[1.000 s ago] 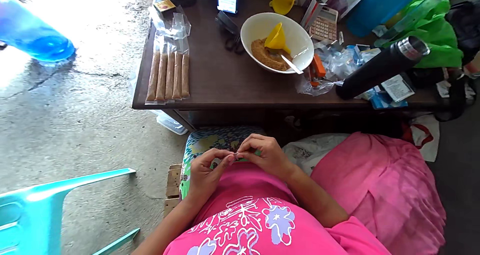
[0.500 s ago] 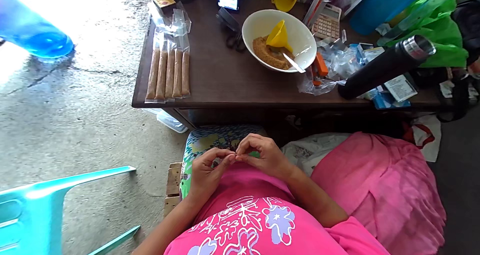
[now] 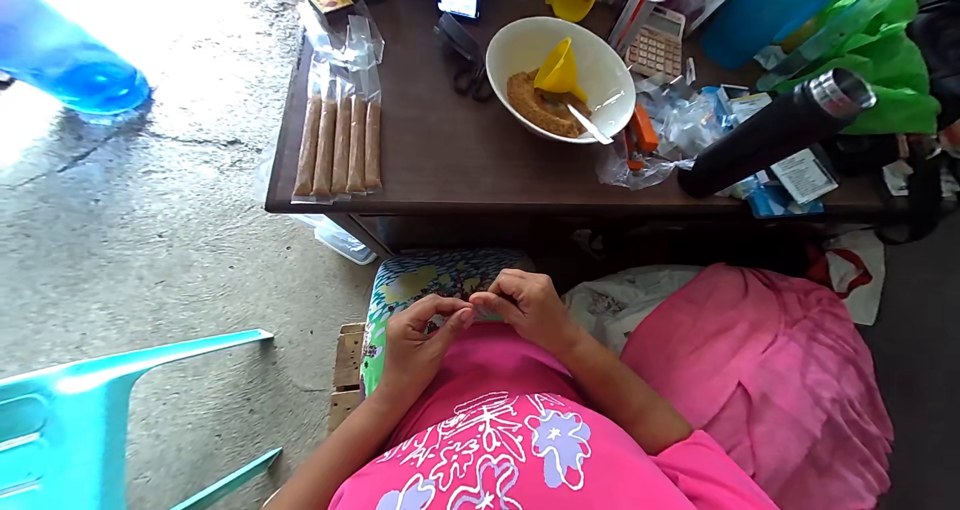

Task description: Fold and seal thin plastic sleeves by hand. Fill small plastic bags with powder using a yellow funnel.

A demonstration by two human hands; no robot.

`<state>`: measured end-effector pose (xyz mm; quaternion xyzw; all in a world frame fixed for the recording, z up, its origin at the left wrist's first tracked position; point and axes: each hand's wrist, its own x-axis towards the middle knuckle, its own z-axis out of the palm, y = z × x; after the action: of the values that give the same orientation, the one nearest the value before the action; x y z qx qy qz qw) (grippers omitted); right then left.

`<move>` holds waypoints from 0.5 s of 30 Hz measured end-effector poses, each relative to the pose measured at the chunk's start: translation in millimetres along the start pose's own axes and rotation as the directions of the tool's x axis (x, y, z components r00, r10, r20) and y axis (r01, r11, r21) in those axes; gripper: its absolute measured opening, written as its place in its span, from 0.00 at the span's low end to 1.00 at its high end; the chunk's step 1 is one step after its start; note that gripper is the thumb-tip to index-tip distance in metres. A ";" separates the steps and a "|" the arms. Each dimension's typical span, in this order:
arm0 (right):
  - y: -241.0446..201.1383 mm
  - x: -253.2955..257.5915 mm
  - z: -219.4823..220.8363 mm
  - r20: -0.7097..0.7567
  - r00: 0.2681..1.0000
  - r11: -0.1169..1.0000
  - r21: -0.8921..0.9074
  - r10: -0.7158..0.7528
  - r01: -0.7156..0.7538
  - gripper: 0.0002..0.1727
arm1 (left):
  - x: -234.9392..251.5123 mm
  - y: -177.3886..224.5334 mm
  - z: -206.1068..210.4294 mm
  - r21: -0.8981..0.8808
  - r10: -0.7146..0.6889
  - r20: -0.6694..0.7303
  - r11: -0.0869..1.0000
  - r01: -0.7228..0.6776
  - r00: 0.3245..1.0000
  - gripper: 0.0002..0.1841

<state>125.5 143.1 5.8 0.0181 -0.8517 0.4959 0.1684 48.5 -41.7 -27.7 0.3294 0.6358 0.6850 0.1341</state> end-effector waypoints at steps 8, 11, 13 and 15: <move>1.9 0.7 -14.1 0.220 0.975 0.963 0.249 0.044 -0.100 0.11 | 0.3 -3.3 -1.9 -0.033 -0.006 -0.011 0.999 0.005 1.000 0.05; -1.2 -1.0 -16.6 0.151 0.985 0.965 0.234 0.081 -0.115 0.09 | 0.0 -2.5 -1.1 -0.017 -0.006 -0.006 1.000 0.006 1.000 0.05; -3.6 -0.6 -15.0 0.111 0.988 0.974 0.189 0.104 -0.123 0.10 | 0.3 -2.4 0.0 -0.016 -0.004 0.000 1.000 0.004 1.000 0.05; -3.0 0.5 -11.2 0.092 0.994 0.987 0.141 0.060 -0.072 0.13 | 0.7 -2.1 0.1 -0.022 -0.006 0.000 1.000 0.006 1.000 0.05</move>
<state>128.7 151.2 13.5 0.0238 -0.8202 0.5603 0.1125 47.5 -40.9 -29.5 0.3260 0.6290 0.6918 0.1396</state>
